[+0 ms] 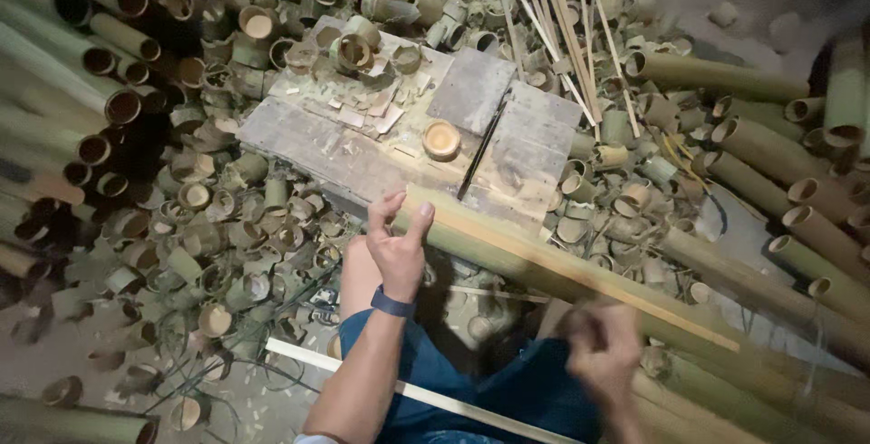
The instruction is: The person sits on the floor and splits bamboo poles lengthwise into thin strips by hand, prying the halves apart and separating the strips. The split strips are stacked in a growing pile beside them while discarded bamboo segments and scraps accumulate around the work area.
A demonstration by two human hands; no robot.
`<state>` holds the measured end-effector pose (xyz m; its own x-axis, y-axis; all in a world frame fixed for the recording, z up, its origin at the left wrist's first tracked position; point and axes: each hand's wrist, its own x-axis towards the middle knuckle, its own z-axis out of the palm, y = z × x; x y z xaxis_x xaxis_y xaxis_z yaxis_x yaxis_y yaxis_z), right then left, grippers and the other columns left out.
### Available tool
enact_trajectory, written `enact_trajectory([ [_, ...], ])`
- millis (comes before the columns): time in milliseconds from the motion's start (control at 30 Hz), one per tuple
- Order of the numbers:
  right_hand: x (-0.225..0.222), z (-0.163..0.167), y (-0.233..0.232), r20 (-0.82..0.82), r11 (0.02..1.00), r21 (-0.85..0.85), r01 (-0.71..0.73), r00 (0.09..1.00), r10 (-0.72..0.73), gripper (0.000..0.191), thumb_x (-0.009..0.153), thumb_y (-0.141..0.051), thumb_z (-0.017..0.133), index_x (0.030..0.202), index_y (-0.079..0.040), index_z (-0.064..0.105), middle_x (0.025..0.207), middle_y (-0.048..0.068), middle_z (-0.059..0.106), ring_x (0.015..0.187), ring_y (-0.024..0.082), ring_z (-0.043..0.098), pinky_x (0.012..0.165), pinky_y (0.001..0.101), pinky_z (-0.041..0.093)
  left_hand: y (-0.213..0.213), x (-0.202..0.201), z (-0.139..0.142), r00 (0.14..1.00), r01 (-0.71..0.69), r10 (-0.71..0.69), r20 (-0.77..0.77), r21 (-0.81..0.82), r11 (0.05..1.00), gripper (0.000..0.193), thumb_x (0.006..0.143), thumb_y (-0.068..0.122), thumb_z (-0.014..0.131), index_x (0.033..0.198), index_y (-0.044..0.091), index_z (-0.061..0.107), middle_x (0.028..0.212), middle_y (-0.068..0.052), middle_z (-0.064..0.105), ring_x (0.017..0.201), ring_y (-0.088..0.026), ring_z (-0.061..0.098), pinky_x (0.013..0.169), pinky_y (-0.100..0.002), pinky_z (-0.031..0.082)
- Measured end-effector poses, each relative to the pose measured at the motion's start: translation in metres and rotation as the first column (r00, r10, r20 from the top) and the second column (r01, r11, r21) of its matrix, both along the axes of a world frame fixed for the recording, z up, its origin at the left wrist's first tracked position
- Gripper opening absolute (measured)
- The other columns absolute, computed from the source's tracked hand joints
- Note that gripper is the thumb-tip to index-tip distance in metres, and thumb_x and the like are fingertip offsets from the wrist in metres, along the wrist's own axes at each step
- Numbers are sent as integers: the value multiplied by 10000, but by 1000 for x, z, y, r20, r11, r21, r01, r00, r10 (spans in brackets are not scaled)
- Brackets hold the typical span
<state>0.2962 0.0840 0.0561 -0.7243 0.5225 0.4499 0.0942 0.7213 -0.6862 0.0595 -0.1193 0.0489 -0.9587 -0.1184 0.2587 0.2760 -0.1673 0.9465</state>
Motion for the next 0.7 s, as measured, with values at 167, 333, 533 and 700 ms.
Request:
enact_trajectory([
  [167,-24,-46,-21,-211,-215,-949,-230,972,-107,696,812,-616,601,1324,-145,625,1209,147,706,1115,366,638,916,541,529,3,5,7,998,39,-42,-46,-83,996,438,879,114,832,1228,56,573,1289,-120,604,1183,-227,579,1076,-367,456],
  [333,-58,-33,6,99,-303,-950,-75,849,-519,576,843,-482,668,1325,-182,574,1291,90,650,1191,352,609,1053,593,490,21,10,11,986,41,-54,-159,-87,995,433,882,105,852,1213,51,579,1334,-153,577,1246,-260,562,1105,-389,437],
  [533,-35,12,72,-268,50,-959,-278,839,-474,609,940,-460,669,1425,-108,563,1353,122,617,1196,327,604,979,512,498,50,-18,19,899,405,-410,-156,-67,912,257,996,121,792,1236,70,713,1504,-162,524,1370,-308,596,1142,-418,504],
  [700,21,34,183,-15,376,-860,346,718,-695,623,940,-426,717,1400,-73,488,1301,129,610,1138,272,607,891,412,401,32,-133,19,941,-129,-163,-296,-760,637,743,650,203,924,1324,55,648,1368,-263,536,1234,-470,537,1033,-492,425],
])
